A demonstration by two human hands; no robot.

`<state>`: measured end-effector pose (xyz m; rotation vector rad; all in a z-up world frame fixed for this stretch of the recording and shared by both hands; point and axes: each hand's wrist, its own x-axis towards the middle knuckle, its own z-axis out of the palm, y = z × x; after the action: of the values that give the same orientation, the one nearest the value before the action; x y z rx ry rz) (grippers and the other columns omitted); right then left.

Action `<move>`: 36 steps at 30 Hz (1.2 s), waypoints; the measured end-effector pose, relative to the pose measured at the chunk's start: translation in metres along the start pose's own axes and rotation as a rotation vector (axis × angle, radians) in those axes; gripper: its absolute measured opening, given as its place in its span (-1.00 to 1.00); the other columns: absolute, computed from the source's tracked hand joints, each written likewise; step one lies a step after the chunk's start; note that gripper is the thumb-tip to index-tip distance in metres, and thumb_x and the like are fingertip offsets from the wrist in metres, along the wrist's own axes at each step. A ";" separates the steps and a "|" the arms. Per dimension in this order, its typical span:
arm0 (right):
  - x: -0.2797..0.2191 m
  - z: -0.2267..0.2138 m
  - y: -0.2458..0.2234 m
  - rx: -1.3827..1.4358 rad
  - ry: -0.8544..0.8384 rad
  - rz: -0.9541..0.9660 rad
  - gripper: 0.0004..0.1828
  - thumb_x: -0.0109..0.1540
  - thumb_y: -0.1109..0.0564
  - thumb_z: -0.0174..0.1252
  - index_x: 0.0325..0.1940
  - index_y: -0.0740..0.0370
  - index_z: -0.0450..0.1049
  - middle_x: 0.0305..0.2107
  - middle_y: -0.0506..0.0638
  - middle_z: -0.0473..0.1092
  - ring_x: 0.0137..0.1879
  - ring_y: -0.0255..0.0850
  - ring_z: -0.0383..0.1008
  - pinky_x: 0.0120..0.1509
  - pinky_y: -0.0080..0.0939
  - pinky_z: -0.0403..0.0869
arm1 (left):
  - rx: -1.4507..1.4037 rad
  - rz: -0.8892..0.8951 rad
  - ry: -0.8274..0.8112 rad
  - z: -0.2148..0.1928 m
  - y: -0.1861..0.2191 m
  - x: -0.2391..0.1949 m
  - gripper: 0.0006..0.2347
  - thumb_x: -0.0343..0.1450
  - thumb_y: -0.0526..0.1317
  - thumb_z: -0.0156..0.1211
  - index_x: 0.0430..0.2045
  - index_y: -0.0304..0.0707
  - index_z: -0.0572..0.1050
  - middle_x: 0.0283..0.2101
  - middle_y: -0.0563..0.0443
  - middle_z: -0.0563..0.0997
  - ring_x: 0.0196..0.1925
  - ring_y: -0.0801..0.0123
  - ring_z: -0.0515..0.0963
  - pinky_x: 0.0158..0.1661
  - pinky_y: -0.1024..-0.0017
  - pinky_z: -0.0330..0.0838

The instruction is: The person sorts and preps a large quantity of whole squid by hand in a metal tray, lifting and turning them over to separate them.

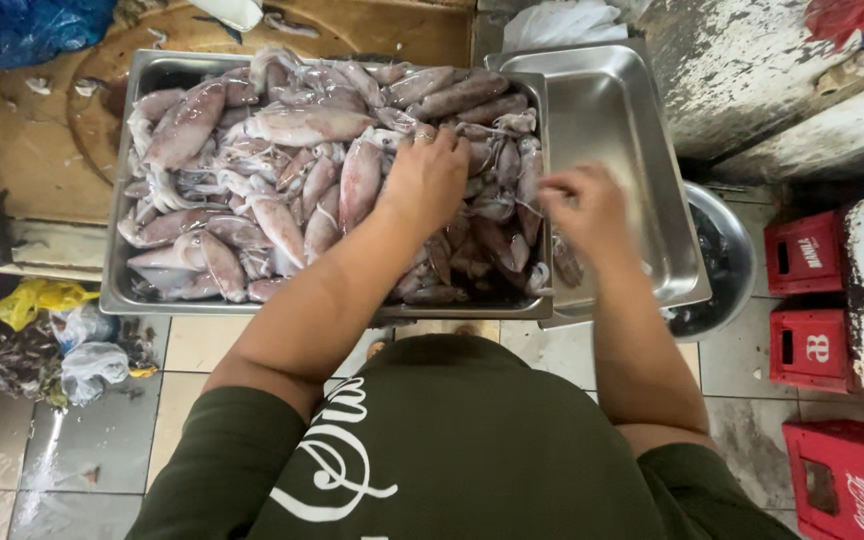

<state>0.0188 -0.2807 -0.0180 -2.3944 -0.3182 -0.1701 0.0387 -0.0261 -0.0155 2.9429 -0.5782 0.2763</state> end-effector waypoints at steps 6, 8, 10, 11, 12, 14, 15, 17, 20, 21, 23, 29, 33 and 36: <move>0.015 0.034 -0.048 -0.159 0.029 -0.274 -0.70 0.14 0.11 0.37 -0.06 0.18 0.64 -0.11 0.08 0.48 0.11 0.07 0.41 0.25 0.02 0.39 | 0.026 -0.093 -0.070 0.005 0.004 0.007 -0.80 0.36 -0.19 0.09 -0.22 -0.23 0.51 -0.04 -0.19 0.55 0.04 -0.02 0.56 -0.04 -0.04 0.40; 0.017 0.033 -0.054 -0.240 -0.046 -0.237 -0.61 0.10 0.10 0.39 0.01 0.14 0.61 -0.08 0.09 0.46 0.14 0.08 0.38 0.24 0.06 0.33 | -0.052 -0.136 -0.113 0.004 0.008 0.004 -0.77 0.41 -0.19 0.05 -0.12 -0.26 0.50 0.01 -0.21 0.57 0.08 -0.03 0.58 0.01 -0.02 0.42; 0.020 0.027 -0.059 -0.217 -0.033 -0.258 -0.52 0.09 0.12 0.38 0.11 0.14 0.58 -0.04 0.11 0.43 0.16 0.09 0.37 0.25 0.07 0.32 | -0.109 -0.161 -0.178 -0.004 0.003 0.001 -0.72 0.40 -0.19 0.06 -0.06 -0.31 0.48 0.06 -0.24 0.55 0.08 -0.06 0.58 0.01 0.03 0.45; 0.022 0.025 -0.062 -0.192 -0.020 -0.275 -0.43 0.08 0.15 0.37 0.20 0.14 0.55 0.00 0.14 0.41 0.17 0.11 0.36 0.25 0.08 0.30 | -0.166 -0.183 -0.247 -0.010 -0.001 -0.002 -0.67 0.39 -0.19 0.06 0.01 -0.36 0.46 0.11 -0.27 0.54 0.09 -0.10 0.58 0.01 0.07 0.47; 0.024 0.023 -0.064 -0.192 -0.021 -0.280 -0.43 0.08 0.15 0.37 0.20 0.14 0.55 0.00 0.14 0.41 0.17 0.11 0.36 0.25 0.08 0.30 | -0.166 -0.187 -0.244 -0.016 -0.009 -0.005 -0.67 0.39 -0.19 0.06 0.01 -0.36 0.46 0.11 -0.27 0.54 0.09 -0.10 0.58 0.01 0.07 0.47; 0.028 0.021 -0.069 -0.166 -0.027 -0.401 -0.44 0.03 0.22 0.32 0.15 0.14 0.56 0.05 0.09 0.48 0.21 0.09 0.39 0.27 0.09 0.31 | -0.471 -0.100 -0.274 -0.027 -0.028 -0.017 -0.45 0.32 -0.13 0.18 0.24 -0.28 0.33 0.06 -0.33 0.55 0.08 -0.11 0.56 0.02 0.09 0.42; 0.031 0.023 -0.071 -0.162 -0.028 -0.403 -0.44 0.03 0.22 0.32 0.15 0.14 0.56 0.05 0.09 0.48 0.21 0.09 0.39 0.27 0.09 0.31 | -0.469 -0.104 -0.274 -0.031 -0.037 -0.020 -0.45 0.32 -0.13 0.18 0.24 -0.28 0.33 0.06 -0.33 0.55 0.08 -0.11 0.56 0.02 0.09 0.42; 0.039 0.029 -0.073 -0.040 -0.046 -0.509 -0.52 0.09 0.26 0.27 0.12 0.17 0.55 -0.02 0.10 0.53 0.15 0.08 0.49 0.26 0.06 0.41 | -0.806 -0.176 -0.361 -0.036 -0.056 -0.022 -0.59 0.38 -0.11 0.13 0.10 -0.26 0.48 -0.01 -0.29 0.67 0.02 0.04 0.68 0.03 0.22 0.51; 0.052 0.041 -0.078 0.042 -0.074 -0.507 -0.67 0.17 0.22 0.30 0.03 0.25 0.52 -0.10 0.18 0.55 0.04 0.13 0.54 0.13 0.02 0.47 | -1.316 -0.013 -0.219 -0.045 -0.069 -0.028 -0.51 0.35 -0.20 0.09 0.23 -0.30 0.40 0.13 -0.32 0.59 0.03 -0.04 0.63 0.02 0.20 0.54; 0.053 0.043 -0.080 0.042 -0.077 -0.513 -0.67 0.17 0.22 0.30 0.03 0.25 0.52 -0.10 0.18 0.55 0.04 0.13 0.54 0.13 0.02 0.47 | -1.316 -0.016 -0.213 -0.051 -0.068 -0.033 -0.51 0.35 -0.20 0.09 0.23 -0.30 0.40 0.13 -0.32 0.59 0.03 -0.04 0.63 0.02 0.20 0.54; 0.056 0.046 -0.087 0.165 -0.157 -0.341 -0.70 0.23 0.20 0.26 0.05 0.27 0.52 -0.16 0.19 0.53 -0.03 0.08 0.58 0.01 -0.07 0.49 | -0.661 -0.100 -0.020 -0.064 -0.061 -0.050 -0.42 0.19 -0.15 0.44 0.08 -0.32 0.38 -0.14 -0.39 0.61 -0.07 -0.14 0.62 -0.05 0.15 0.47; 0.056 0.043 -0.114 0.351 -0.145 -0.504 -0.77 0.28 0.19 0.31 0.00 0.29 0.52 -0.16 0.17 0.52 -0.02 0.04 0.56 0.09 -0.09 0.47 | -0.121 -0.139 0.221 -0.066 -0.050 -0.064 -0.77 0.27 -0.35 0.20 -0.21 -0.24 0.43 -0.28 -0.18 0.57 -0.31 -0.10 0.65 -0.36 0.07 0.50; 0.055 0.041 -0.129 0.200 -0.075 -0.499 -0.92 0.24 0.22 0.30 -0.20 0.26 0.57 -0.27 0.12 0.50 -0.08 0.02 0.55 0.01 -0.11 0.48 | -0.059 -0.067 0.328 -0.059 -0.053 -0.074 -0.83 0.33 -0.35 0.14 -0.23 -0.17 0.44 -0.29 -0.10 0.55 -0.35 0.00 0.63 -0.37 0.13 0.51; 0.058 0.042 -0.137 0.081 -0.092 -0.485 -0.89 0.16 0.20 0.32 -0.27 0.26 0.56 -0.30 0.09 0.50 -0.15 -0.01 0.56 -0.04 -0.10 0.49 | 0.048 -0.030 0.340 -0.058 -0.053 -0.074 -0.88 0.35 -0.30 0.12 -0.28 -0.11 0.44 -0.31 -0.05 0.54 -0.40 0.09 0.62 -0.38 0.17 0.50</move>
<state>0.0384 -0.1431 0.0496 -2.2102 -0.9287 -0.2612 -0.0171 0.0584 0.0216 2.8498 -0.4833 0.7767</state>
